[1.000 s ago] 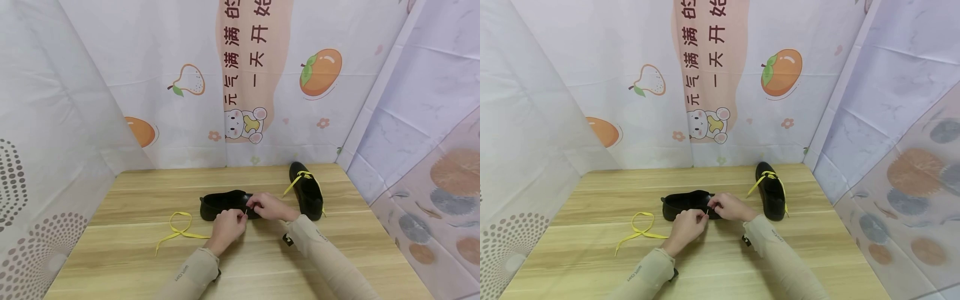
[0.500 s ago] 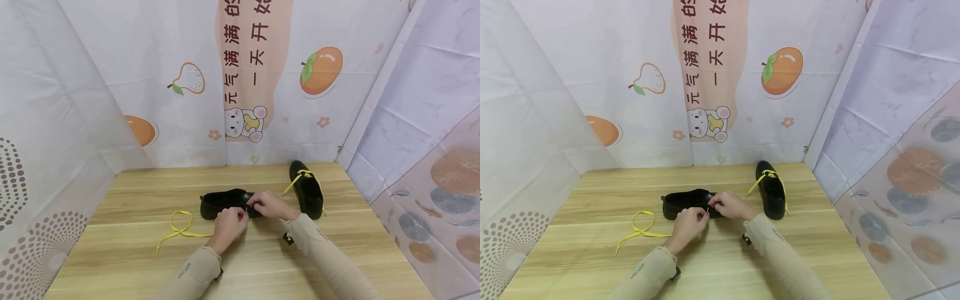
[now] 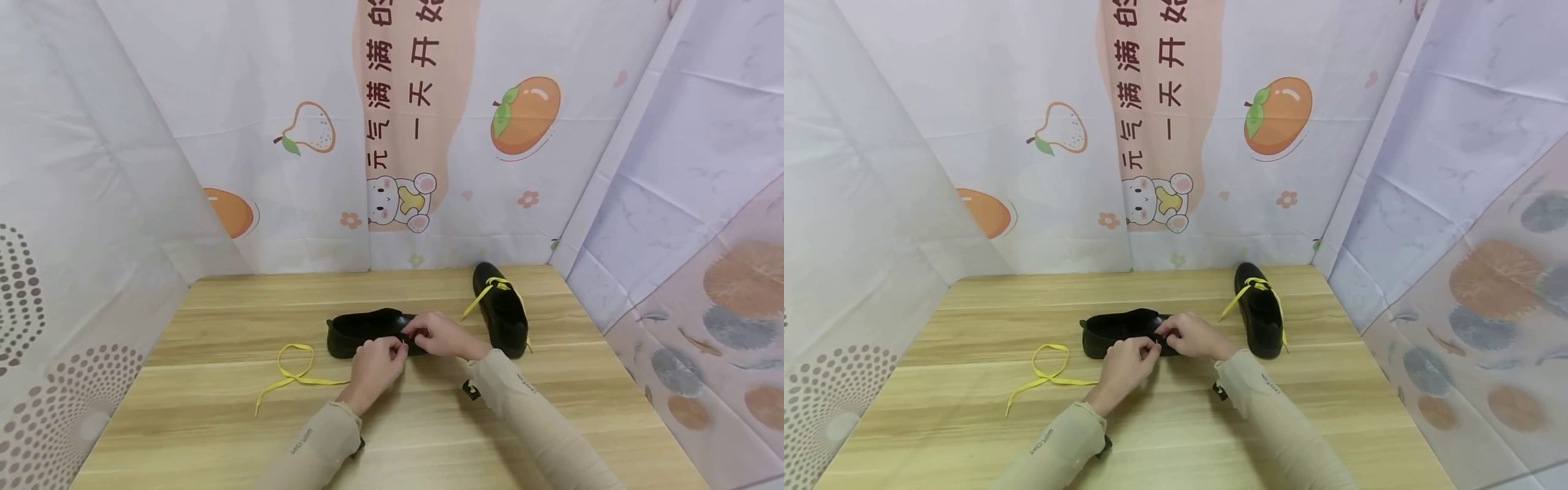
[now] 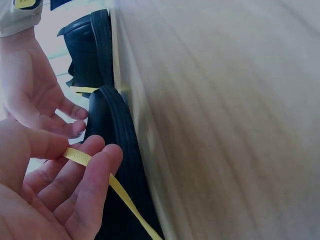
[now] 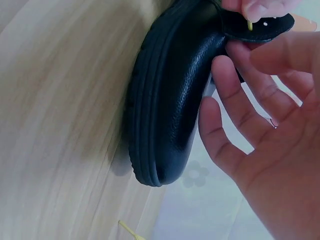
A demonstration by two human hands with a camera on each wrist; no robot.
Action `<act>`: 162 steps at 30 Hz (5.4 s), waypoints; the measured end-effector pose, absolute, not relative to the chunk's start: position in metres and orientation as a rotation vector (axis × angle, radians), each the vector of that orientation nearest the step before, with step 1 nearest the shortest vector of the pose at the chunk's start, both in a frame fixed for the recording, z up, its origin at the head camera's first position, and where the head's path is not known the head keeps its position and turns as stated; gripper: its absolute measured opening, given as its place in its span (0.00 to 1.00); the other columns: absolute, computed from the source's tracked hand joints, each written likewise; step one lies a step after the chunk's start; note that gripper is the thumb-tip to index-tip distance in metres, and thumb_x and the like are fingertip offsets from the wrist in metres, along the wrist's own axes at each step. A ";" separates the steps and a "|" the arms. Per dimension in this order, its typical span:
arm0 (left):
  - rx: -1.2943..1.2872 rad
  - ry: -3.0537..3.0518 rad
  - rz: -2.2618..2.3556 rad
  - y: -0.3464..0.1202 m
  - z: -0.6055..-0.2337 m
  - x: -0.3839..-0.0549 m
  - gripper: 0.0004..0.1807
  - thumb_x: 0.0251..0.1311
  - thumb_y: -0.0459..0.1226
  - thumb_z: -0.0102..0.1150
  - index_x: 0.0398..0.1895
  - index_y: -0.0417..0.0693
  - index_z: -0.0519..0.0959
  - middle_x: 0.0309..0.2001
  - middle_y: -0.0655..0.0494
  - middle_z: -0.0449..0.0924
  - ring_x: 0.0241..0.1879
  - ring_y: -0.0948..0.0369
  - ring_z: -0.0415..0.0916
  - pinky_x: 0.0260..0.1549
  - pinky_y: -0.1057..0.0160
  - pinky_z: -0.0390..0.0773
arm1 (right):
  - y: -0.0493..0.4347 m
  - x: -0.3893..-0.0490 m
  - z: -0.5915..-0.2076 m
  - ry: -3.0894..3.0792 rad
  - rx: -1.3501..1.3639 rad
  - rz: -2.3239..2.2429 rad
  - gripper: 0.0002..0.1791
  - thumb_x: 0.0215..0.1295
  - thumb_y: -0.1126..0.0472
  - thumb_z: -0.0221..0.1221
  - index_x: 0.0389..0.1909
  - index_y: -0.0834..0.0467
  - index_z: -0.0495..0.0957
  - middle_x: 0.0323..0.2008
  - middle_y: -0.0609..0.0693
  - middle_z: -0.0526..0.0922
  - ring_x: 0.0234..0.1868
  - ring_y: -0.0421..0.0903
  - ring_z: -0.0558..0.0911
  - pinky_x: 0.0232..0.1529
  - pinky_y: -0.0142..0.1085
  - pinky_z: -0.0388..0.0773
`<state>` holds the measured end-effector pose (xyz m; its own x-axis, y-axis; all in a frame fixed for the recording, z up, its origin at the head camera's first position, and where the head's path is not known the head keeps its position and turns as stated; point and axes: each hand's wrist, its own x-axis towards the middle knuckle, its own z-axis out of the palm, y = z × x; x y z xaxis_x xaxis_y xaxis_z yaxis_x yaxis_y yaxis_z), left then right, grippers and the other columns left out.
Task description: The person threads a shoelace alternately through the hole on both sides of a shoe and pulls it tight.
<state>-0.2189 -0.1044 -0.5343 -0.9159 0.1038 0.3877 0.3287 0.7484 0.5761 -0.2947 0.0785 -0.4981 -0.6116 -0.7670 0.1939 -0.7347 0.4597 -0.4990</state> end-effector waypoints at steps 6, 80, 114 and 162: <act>-0.341 -2.591 -0.942 -0.104 -0.538 -0.219 0.09 0.66 0.41 0.65 0.28 0.51 0.87 0.19 0.67 0.76 0.16 0.71 0.66 0.19 0.68 0.68 | 0.077 -0.297 -0.499 2.639 -1.320 -0.855 0.12 0.72 0.70 0.55 0.46 0.59 0.86 0.42 0.51 0.87 0.31 0.35 0.78 0.35 0.31 0.77; -0.780 -2.544 -0.939 -0.155 -0.525 -0.241 0.10 0.54 0.27 0.73 0.34 0.52 0.90 0.36 0.61 0.89 0.42 0.62 0.85 0.44 0.57 0.82 | 0.073 -0.301 -0.493 2.459 -1.337 -0.947 0.06 0.73 0.64 0.60 0.35 0.57 0.83 0.30 0.43 0.81 0.27 0.36 0.72 0.33 0.31 0.72; -0.788 -2.556 -0.929 -0.156 -0.525 -0.241 0.12 0.54 0.25 0.71 0.34 0.53 0.91 0.37 0.62 0.89 0.42 0.62 0.85 0.44 0.58 0.82 | 0.070 -0.301 -0.489 2.572 -1.166 -1.182 0.07 0.73 0.66 0.59 0.36 0.65 0.81 0.30 0.56 0.83 0.28 0.40 0.75 0.31 0.33 0.72; -1.009 -2.829 -0.958 -0.171 -0.500 -0.251 0.14 0.61 0.27 0.67 0.47 0.50 0.90 0.46 0.59 0.88 0.45 0.64 0.83 0.45 0.62 0.80 | 0.070 -0.299 -0.488 2.567 -0.775 -1.467 0.11 0.79 0.58 0.52 0.44 0.64 0.76 0.38 0.59 0.82 0.37 0.58 0.84 0.40 0.44 0.82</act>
<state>-0.2515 -0.1713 -0.5000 -0.7952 0.5774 0.1851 0.5710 0.6105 0.5489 -0.2987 0.0695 -0.4877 -0.8679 -0.4660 0.1718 -0.3844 0.4114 -0.8264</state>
